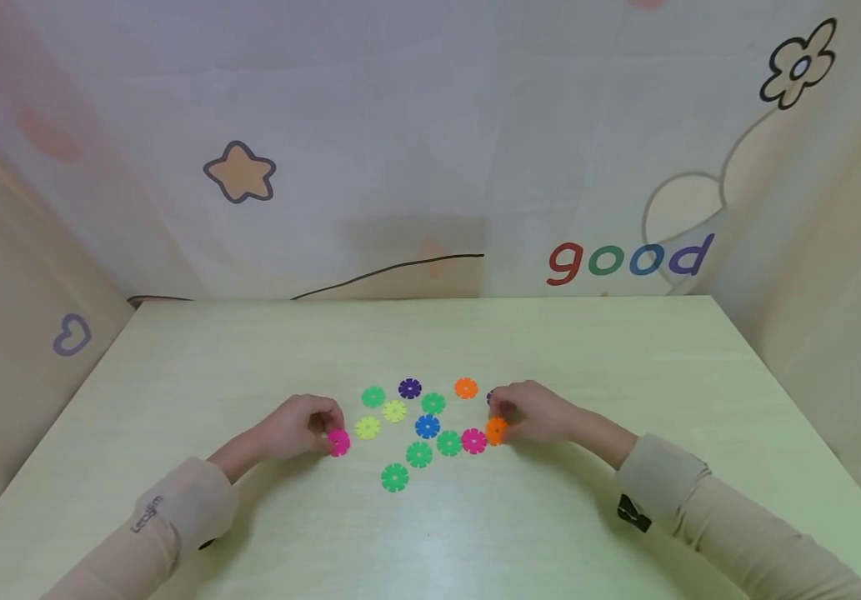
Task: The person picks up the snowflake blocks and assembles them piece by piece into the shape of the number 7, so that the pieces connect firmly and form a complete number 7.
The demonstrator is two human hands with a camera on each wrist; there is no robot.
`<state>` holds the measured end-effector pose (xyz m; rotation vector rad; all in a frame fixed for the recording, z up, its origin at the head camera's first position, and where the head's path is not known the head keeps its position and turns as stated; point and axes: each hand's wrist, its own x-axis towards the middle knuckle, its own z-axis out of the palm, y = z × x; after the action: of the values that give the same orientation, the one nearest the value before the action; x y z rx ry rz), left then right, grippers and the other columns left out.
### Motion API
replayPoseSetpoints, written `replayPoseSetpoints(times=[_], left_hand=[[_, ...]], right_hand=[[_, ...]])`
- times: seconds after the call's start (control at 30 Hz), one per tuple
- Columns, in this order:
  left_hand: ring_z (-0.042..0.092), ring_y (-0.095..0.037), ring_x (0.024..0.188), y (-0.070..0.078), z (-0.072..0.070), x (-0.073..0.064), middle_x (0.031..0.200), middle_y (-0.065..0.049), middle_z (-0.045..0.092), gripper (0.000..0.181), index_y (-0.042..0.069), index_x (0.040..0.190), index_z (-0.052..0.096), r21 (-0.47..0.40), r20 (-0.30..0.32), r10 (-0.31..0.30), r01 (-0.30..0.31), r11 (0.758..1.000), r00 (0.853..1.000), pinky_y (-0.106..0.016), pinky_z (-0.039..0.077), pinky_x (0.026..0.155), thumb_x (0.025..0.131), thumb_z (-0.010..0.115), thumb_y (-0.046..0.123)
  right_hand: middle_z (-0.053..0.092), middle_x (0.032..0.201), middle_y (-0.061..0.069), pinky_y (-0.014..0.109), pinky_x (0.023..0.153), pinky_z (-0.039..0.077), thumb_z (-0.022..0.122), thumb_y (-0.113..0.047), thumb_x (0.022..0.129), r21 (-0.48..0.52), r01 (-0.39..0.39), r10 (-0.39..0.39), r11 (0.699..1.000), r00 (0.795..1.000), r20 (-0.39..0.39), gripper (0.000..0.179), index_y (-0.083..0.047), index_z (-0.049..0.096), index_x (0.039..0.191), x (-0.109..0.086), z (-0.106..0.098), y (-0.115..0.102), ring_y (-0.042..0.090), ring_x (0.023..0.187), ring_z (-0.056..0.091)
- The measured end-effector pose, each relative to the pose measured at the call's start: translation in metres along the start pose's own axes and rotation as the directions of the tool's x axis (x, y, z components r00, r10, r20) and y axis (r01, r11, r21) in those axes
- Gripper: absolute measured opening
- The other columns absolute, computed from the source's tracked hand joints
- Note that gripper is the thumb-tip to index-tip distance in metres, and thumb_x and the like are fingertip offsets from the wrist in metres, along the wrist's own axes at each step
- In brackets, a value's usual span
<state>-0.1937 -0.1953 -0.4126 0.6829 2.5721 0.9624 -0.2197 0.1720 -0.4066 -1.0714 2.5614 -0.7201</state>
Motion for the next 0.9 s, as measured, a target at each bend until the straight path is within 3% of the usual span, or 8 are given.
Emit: replayPoseSetpoints(times=[0.2, 0.43, 0.6, 0.9], left_hand=[[0.05, -0.017, 0.074, 0.0, -0.006, -0.002, 0.077, 0.001, 0.056, 0.01, 0.008, 0.086, 0.062, -0.066, 0.02, 0.013, -0.011, 0.998, 1.0, -0.026, 0.046, 0.066, 0.08, 0.067, 0.001], [0.051, -0.016, 0.076, 0.007, -0.015, -0.006, 0.082, -0.001, 0.06, 0.008, 0.004, 0.088, 0.064, -0.09, 0.001, 0.059, -0.059, 0.994, 0.998, -0.028, 0.046, 0.071, 0.085, 0.059, -0.001], [0.052, -0.016, 0.076, 0.015, -0.013, -0.007, 0.081, -0.001, 0.059, 0.005, 0.004, 0.089, 0.062, -0.131, -0.025, 0.09, -0.092, 0.987, 0.996, -0.026, 0.047, 0.071, 0.086, 0.059, 0.002], [0.053, -0.023, 0.082, 0.041, -0.011, -0.01, 0.089, -0.006, 0.059, 0.014, 0.0, 0.102, 0.058, -0.256, -0.098, 0.08, -0.103, 0.961, 0.992, -0.032, 0.05, 0.069, 0.09, 0.055, 0.005]], right_hand=[[0.056, 0.074, -0.007, 0.023, 0.065, 0.046, 0.068, 0.0, 0.077, 0.106, 0.009, -0.01, 0.994, 1.0, 0.002, 0.016, -0.01, 0.058, 0.086, -0.004, -0.003, 0.0, 0.009, 0.069, 0.05], [0.056, 0.073, -0.007, 0.022, 0.063, 0.046, 0.066, 0.001, 0.079, 0.134, 0.011, -0.008, 0.991, 1.0, -0.022, 0.013, -0.009, 0.061, 0.086, -0.009, -0.007, -0.006, 0.009, 0.066, 0.048], [0.056, 0.073, -0.007, 0.022, 0.062, 0.046, 0.066, -0.001, 0.081, 0.145, 0.021, -0.015, 0.989, 0.999, -0.046, 0.011, -0.009, 0.062, 0.086, -0.011, -0.008, -0.011, 0.009, 0.067, 0.049], [0.062, 0.077, -0.004, 0.022, 0.06, 0.047, 0.066, -0.004, 0.082, 0.162, 0.079, -0.053, 0.984, 0.985, -0.163, 0.009, -0.007, 0.061, 0.088, -0.012, -0.013, -0.027, 0.009, 0.065, 0.052]])
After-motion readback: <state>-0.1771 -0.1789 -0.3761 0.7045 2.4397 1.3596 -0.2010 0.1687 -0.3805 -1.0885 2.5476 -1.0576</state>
